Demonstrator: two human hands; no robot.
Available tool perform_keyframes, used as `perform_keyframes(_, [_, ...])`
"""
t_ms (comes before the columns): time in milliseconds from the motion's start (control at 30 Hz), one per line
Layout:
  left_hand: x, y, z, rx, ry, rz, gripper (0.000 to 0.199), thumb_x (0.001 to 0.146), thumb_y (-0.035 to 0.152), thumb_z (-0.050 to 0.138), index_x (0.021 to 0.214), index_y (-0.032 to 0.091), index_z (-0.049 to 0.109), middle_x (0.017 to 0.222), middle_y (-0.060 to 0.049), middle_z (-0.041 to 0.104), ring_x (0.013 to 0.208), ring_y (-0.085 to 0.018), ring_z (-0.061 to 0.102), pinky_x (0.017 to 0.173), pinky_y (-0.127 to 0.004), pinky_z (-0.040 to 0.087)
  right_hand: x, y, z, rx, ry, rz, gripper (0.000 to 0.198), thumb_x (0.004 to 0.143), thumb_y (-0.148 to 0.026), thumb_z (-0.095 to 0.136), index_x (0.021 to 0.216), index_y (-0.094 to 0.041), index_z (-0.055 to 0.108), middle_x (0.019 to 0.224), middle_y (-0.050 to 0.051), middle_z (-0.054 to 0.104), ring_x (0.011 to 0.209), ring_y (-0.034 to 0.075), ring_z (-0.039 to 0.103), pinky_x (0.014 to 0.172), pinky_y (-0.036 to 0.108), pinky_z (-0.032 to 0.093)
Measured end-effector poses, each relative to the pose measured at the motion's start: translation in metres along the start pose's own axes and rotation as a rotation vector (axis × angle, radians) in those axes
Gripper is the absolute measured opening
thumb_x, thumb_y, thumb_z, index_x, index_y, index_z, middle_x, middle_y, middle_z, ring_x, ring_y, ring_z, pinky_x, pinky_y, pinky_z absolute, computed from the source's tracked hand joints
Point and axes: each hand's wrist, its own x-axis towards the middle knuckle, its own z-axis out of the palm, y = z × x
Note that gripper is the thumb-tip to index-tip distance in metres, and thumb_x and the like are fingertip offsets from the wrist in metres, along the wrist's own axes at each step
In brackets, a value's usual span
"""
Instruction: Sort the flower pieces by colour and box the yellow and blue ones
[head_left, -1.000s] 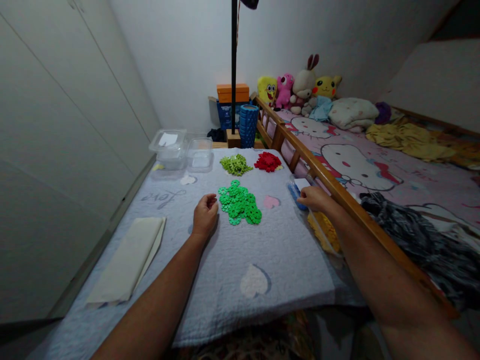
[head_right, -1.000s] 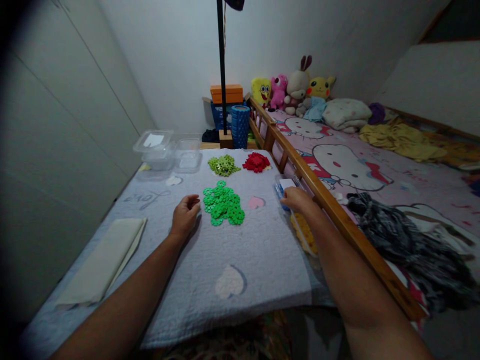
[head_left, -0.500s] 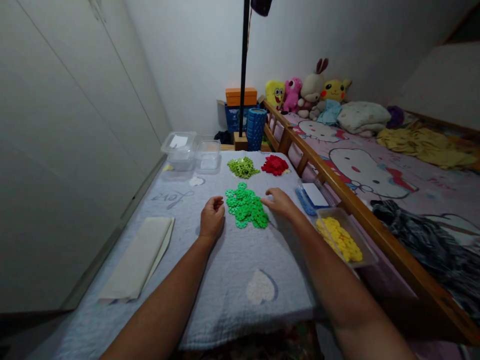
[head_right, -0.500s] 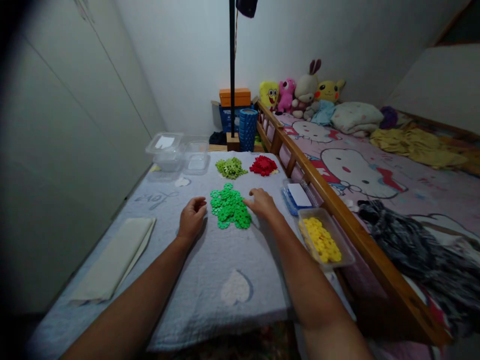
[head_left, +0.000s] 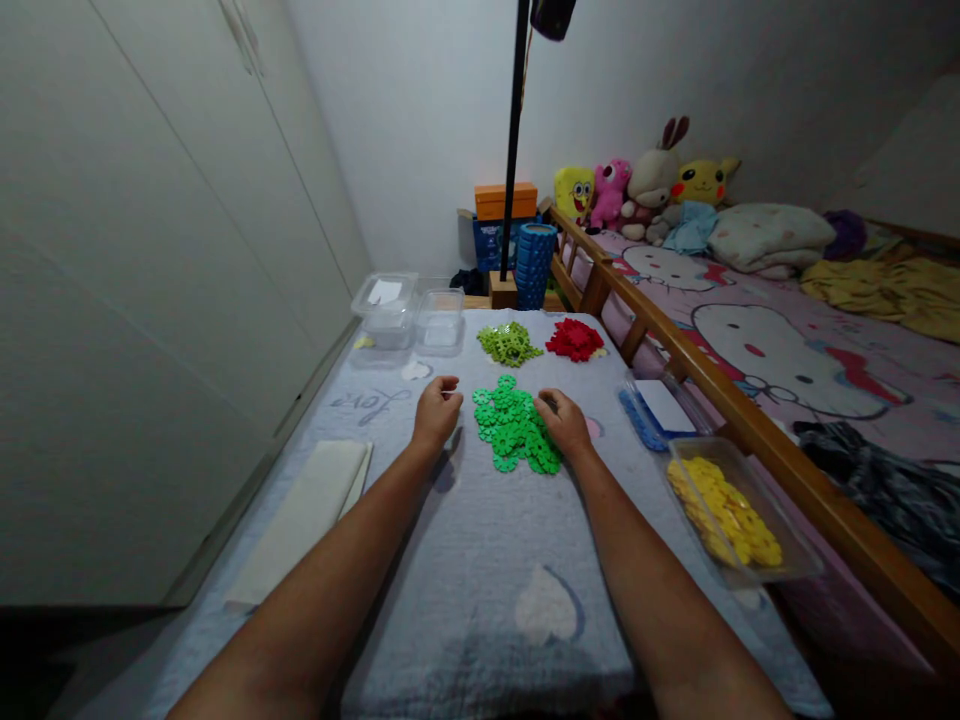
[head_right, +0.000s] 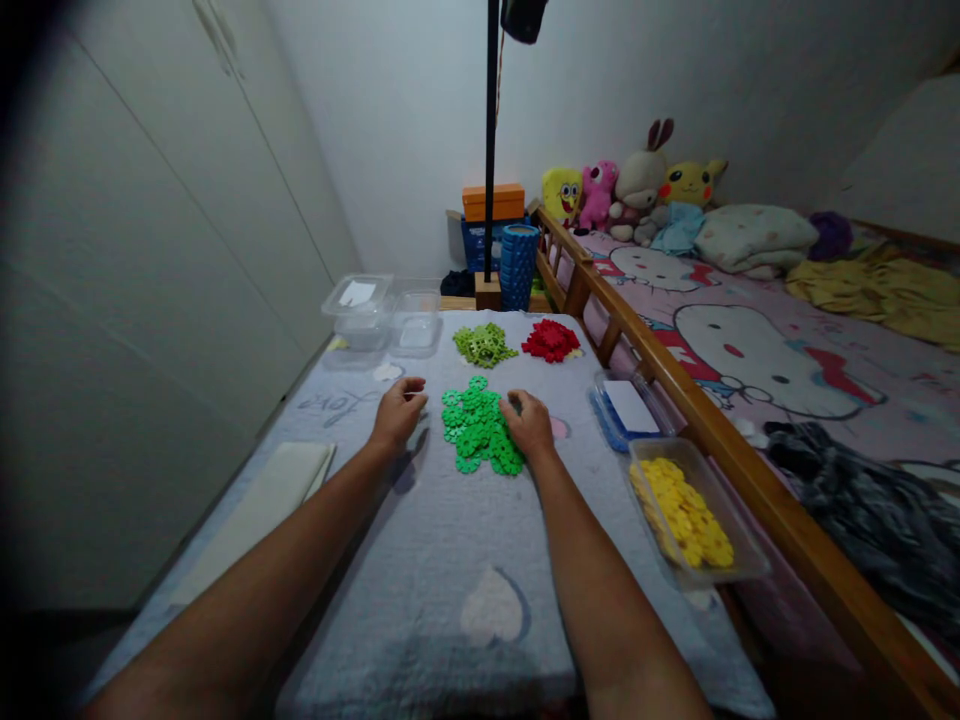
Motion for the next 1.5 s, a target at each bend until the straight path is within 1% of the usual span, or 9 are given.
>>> perform_keyframes(133, [0.047,0.01,-0.005,0.086,0.022,0.04,0.04,0.068,0.015,0.058,0.107,0.015,0.063,0.117,-0.013,0.062,0.102,-0.025,0.063,0.097,-0.041,0.049,-0.003,0.0,-0.001,0.071,0.031,0.011,0.033,0.093,-0.044,0.046,0.103,-0.019,0.066,0.108,0.008,0.073,0.102,0.02,0.065,0.095,0.029,0.047])
perform_keyframes(233, [0.073,0.019,-0.007,0.17,0.02,0.096,0.046,0.064,0.009,0.062,0.109,0.016,0.064,0.138,-0.016,0.051,0.127,-0.032,0.051,0.11,-0.045,0.04,-0.004,0.0,0.0,0.094,0.044,0.002,0.032,0.092,-0.045,0.047,0.099,-0.02,0.066,0.102,0.007,0.073,0.097,0.02,0.065,0.091,0.029,0.047])
perform_keyframes(367, [0.09,0.026,-0.009,0.633,-0.132,0.188,0.048,0.071,0.01,0.063,0.119,0.017,0.062,0.161,-0.014,0.028,0.133,-0.037,0.046,0.11,-0.048,0.04,-0.002,0.004,0.004,0.095,0.082,-0.036,0.032,0.089,-0.046,0.049,0.093,-0.019,0.067,0.096,0.008,0.073,0.092,0.021,0.065,0.088,0.031,0.047])
perform_keyframes(500, [0.102,0.028,-0.012,0.936,-0.224,0.221,0.045,0.081,0.014,0.058,0.126,0.019,0.06,0.168,-0.009,0.018,0.135,-0.034,0.044,0.104,-0.046,0.046,-0.001,0.009,0.009,0.103,0.121,-0.083,0.032,0.087,-0.046,0.05,0.089,-0.019,0.067,0.092,0.008,0.072,0.089,0.022,0.064,0.085,0.033,0.047])
perform_keyframes(667, [0.121,0.022,-0.015,1.106,-0.308,0.268,0.041,0.086,0.016,0.051,0.126,0.018,0.061,0.167,-0.011,0.021,0.132,-0.034,0.046,0.098,-0.044,0.05,-0.001,0.01,0.011,0.105,0.138,-0.109,0.032,0.087,-0.045,0.05,0.086,-0.018,0.067,0.089,0.009,0.071,0.086,0.022,0.063,0.083,0.034,0.046])
perform_keyframes(833, [0.129,0.017,-0.017,1.117,-0.317,0.307,0.042,0.09,0.012,0.044,0.129,0.018,0.059,0.158,-0.014,0.035,0.125,-0.031,0.051,0.093,-0.04,0.05,-0.001,0.009,0.011,0.1,0.153,-0.109,0.029,0.087,-0.043,0.05,0.085,-0.019,0.067,0.089,0.008,0.071,0.087,0.022,0.063,0.085,0.034,0.046])
perform_keyframes(1133, [0.087,0.023,-0.03,1.122,-0.301,0.443,0.038,0.09,0.01,0.042,0.121,0.017,0.063,0.14,-0.016,0.05,0.116,-0.028,0.056,0.09,-0.038,0.048,0.0,0.012,0.012,0.1,0.148,-0.109,0.029,0.087,-0.043,0.051,0.085,-0.019,0.068,0.089,0.008,0.071,0.086,0.022,0.063,0.084,0.034,0.046])
perform_keyframes(1333, [0.031,0.03,-0.05,1.165,-0.318,0.524,0.033,0.089,0.012,0.045,0.113,0.015,0.067,0.127,-0.017,0.058,0.104,-0.029,0.059,0.082,-0.04,0.049,0.001,0.013,0.013,0.099,0.151,-0.112,0.029,0.086,-0.043,0.051,0.085,-0.02,0.068,0.089,0.008,0.071,0.086,0.021,0.063,0.083,0.034,0.046])
perform_keyframes(1500, [-0.026,0.044,-0.073,1.154,-0.328,0.577,0.027,0.089,0.013,0.051,0.11,0.016,0.068,0.125,-0.016,0.061,0.105,-0.028,0.06,0.085,-0.04,0.049,0.001,0.014,0.013,0.111,0.149,-0.106,0.029,0.084,-0.043,0.05,0.083,-0.019,0.067,0.087,0.008,0.07,0.083,0.022,0.062,0.08,0.034,0.046])
